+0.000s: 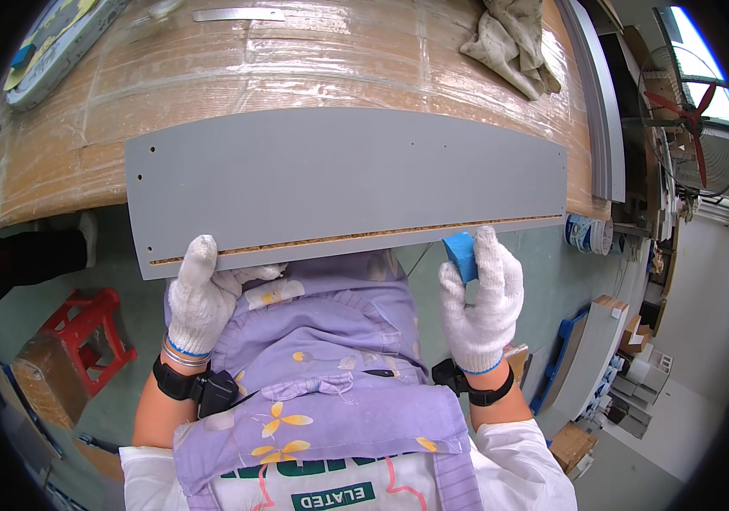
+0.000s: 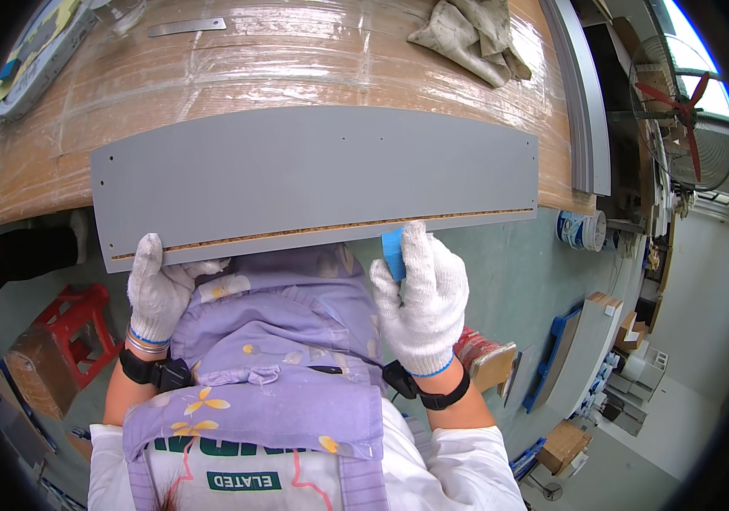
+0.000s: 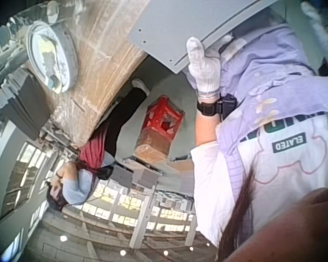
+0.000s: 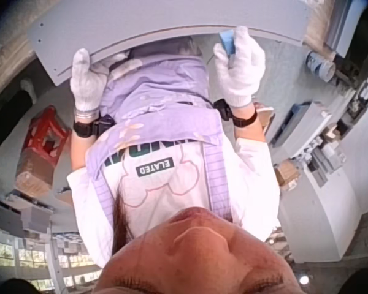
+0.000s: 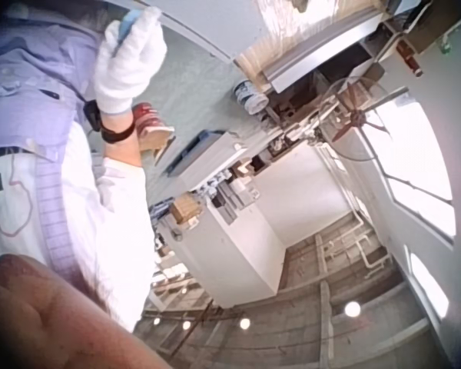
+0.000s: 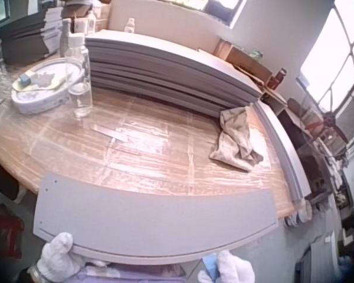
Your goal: The person sands the edges of a grey rectangular panel using a blue sanding block. They wipe the panel with a cloth and apply liquid from a bottle. The person uses a metal tool to scrape the panel's edge and continues sanding. The panel is flipped and worked on from different angles.
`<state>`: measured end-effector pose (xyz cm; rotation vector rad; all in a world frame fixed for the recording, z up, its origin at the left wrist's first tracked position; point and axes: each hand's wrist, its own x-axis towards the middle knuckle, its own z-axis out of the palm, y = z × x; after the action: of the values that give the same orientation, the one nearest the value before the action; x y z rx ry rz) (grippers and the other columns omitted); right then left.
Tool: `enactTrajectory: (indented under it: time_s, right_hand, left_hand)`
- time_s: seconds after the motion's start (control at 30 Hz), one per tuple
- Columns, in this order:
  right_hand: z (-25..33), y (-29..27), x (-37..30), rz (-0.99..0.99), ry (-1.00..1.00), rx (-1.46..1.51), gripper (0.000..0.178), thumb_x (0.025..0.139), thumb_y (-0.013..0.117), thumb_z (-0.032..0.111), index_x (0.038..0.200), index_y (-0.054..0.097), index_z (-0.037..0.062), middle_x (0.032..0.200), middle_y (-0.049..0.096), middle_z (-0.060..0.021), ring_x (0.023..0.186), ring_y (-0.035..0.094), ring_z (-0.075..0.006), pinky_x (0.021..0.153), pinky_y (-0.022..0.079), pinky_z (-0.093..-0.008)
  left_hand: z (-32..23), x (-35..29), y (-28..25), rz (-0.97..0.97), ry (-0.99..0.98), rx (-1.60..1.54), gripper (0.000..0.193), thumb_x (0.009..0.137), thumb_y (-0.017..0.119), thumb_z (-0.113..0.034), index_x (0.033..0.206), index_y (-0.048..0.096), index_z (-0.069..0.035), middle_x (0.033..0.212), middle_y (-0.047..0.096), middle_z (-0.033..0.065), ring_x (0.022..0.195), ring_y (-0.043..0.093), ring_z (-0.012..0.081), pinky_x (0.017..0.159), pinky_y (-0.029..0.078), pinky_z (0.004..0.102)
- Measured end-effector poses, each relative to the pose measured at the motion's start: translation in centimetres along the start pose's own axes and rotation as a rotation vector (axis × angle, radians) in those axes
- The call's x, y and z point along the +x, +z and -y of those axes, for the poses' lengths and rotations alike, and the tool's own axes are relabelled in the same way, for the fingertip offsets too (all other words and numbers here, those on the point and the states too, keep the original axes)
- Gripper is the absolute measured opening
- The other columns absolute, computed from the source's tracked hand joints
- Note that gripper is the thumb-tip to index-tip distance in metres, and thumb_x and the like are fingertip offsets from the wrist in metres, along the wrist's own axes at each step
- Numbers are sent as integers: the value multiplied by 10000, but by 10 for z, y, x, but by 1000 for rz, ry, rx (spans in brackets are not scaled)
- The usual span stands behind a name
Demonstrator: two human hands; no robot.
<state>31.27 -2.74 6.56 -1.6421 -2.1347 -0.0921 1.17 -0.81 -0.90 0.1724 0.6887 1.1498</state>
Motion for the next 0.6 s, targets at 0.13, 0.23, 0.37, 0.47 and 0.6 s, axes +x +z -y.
enactTrajectory:
  time_s: [0.13, 0.23, 0.37, 0.47, 0.6]
  right_hand:
    - [2, -2, 2, -7, -11, 21, 751, 736, 755, 21, 1427, 460, 28, 979, 597, -137, 808, 568, -309, 721, 486, -411]
    - [0, 2, 4, -41, -33, 21, 748, 734, 751, 18, 1424, 463, 26, 931, 583, -123, 761, 551, -299, 689, 474, -409]
    - [2, -1, 6, -7, -24, 59, 748, 729, 748, 13, 1421, 464, 23, 892, 568, -110, 734, 540, -291, 664, 466, -407]
    - [1, -1, 4, -24, -28, 7, 745, 727, 745, 9, 1418, 467, 23, 894, 568, -110, 740, 541, -291, 664, 467, -406]
    - [2, -1, 3, 8, -9, 57, 739, 728, 751, 19, 1413, 472, 26, 964, 597, -128, 797, 567, -306, 710, 486, -411]
  left_hand:
    - [-1, -1, 2, 16, 15, 24, 486, 1065, 357, -372, 1280, 516, 34, 1143, 658, 262, 908, 710, 394, 890, 556, 579]
    - [0, 0, -1, 30, 23, 64, 488, 1064, 358, -376, 1283, 516, 31, 1146, 658, 260, 905, 711, 392, 891, 556, 577]
    - [1, 2, -8, 47, 24, 91, 484, 1062, 362, -374, 1283, 517, 27, 1152, 656, 260, 910, 709, 394, 892, 556, 577]
    - [1, 2, -10, 57, 33, 98, 479, 1061, 365, -371, 1281, 519, 26, 1155, 654, 262, 918, 706, 399, 891, 556, 578]
    - [-1, 0, -2, 38, -13, 6, 478, 1060, 364, -367, 1282, 519, 26, 1156, 652, 266, 925, 701, 405, 888, 557, 577]
